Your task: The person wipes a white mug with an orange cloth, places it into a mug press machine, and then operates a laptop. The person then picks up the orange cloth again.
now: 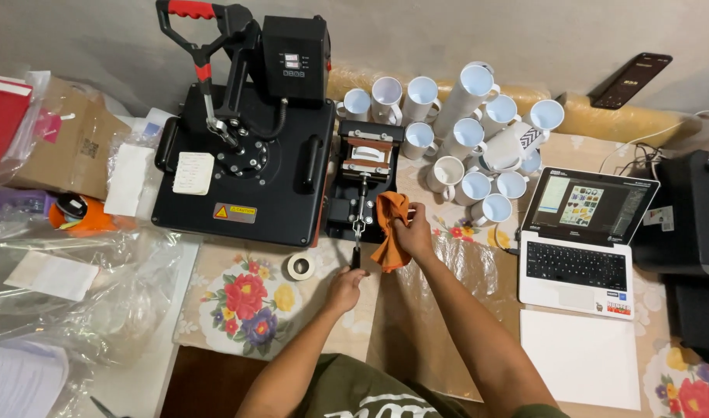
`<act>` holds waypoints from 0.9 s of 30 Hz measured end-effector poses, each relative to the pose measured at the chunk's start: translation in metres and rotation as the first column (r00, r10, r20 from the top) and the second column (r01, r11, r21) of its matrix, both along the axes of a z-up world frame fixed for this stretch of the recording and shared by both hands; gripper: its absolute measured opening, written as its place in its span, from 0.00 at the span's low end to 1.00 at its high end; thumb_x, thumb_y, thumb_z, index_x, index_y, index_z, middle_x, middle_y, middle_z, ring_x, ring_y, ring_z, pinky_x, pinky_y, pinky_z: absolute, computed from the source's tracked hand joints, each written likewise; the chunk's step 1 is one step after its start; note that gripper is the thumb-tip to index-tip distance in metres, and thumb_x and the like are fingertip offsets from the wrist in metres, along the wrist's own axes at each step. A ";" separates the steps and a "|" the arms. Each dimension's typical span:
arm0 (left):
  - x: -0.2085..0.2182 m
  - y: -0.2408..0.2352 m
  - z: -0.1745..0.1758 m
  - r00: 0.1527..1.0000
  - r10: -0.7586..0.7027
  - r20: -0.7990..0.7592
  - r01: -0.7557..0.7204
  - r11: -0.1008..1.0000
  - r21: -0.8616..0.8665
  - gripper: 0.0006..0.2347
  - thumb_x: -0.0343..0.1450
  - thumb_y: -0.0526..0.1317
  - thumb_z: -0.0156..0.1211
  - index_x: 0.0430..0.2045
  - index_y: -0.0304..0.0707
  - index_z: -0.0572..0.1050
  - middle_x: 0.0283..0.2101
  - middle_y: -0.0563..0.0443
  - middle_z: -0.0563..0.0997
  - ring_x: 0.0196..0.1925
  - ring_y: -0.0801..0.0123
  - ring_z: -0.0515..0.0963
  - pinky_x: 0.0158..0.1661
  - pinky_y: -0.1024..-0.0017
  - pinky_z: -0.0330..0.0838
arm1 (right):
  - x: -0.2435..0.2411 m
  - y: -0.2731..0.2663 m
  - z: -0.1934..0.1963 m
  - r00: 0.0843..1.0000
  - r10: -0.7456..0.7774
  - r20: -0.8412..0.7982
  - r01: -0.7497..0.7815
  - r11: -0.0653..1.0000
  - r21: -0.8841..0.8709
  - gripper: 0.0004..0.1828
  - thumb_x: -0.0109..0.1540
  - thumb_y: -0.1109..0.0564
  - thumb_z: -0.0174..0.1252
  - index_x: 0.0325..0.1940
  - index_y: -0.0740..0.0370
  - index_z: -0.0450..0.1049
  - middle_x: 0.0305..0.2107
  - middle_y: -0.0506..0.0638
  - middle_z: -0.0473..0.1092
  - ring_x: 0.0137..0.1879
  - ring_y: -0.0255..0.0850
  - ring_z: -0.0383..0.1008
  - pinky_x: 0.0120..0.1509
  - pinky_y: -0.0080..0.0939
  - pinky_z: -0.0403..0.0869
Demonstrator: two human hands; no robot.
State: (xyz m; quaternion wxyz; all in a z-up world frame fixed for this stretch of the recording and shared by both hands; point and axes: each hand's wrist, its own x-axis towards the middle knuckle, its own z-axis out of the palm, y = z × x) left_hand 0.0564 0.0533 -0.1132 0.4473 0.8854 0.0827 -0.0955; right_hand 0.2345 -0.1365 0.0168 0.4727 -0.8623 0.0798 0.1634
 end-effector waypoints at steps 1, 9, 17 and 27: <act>0.004 0.001 0.005 1.000 0.005 0.001 -0.005 1.000 -0.001 0.12 0.83 0.38 0.55 0.54 0.48 0.86 0.47 0.38 0.84 0.54 0.37 0.87 0.54 0.51 0.81 | 0.004 -0.005 -0.002 1.000 0.005 0.001 -0.005 1.000 -0.001 0.30 0.67 0.52 0.67 0.70 0.52 0.63 0.52 0.57 0.80 0.59 0.56 0.84 0.63 0.58 0.80; 0.006 0.001 0.014 0.995 -0.088 -0.042 0.090 0.994 0.062 0.16 0.78 0.33 0.58 0.52 0.61 0.88 0.50 0.46 0.83 0.56 0.49 0.87 0.55 0.60 0.82 | 0.071 -0.002 0.111 0.912 0.000 0.410 0.023 0.998 -0.053 0.29 0.64 0.57 0.68 0.68 0.56 0.68 0.46 0.64 0.81 0.58 0.69 0.82 0.62 0.69 0.77; -0.004 0.004 0.063 0.999 -0.042 -0.006 0.042 0.999 -0.008 0.14 0.77 0.28 0.56 0.47 0.42 0.89 0.45 0.39 0.79 0.50 0.38 0.87 0.53 0.53 0.84 | 0.179 0.079 0.088 0.824 0.525 0.211 -0.388 0.796 -0.465 0.33 0.70 0.51 0.64 0.77 0.48 0.58 0.68 0.65 0.60 0.61 0.79 0.80 0.69 0.71 0.82; -0.006 0.012 0.043 0.988 -0.086 -0.125 0.081 0.996 -0.045 0.14 0.73 0.26 0.57 0.43 0.42 0.88 0.46 0.37 0.80 0.52 0.38 0.85 0.54 0.50 0.81 | 0.240 0.103 0.048 0.589 0.746 -0.311 -0.763 0.386 -0.519 0.35 0.59 0.47 0.63 0.72 0.53 0.79 0.74 0.77 0.54 0.69 0.75 0.79 0.75 0.61 0.81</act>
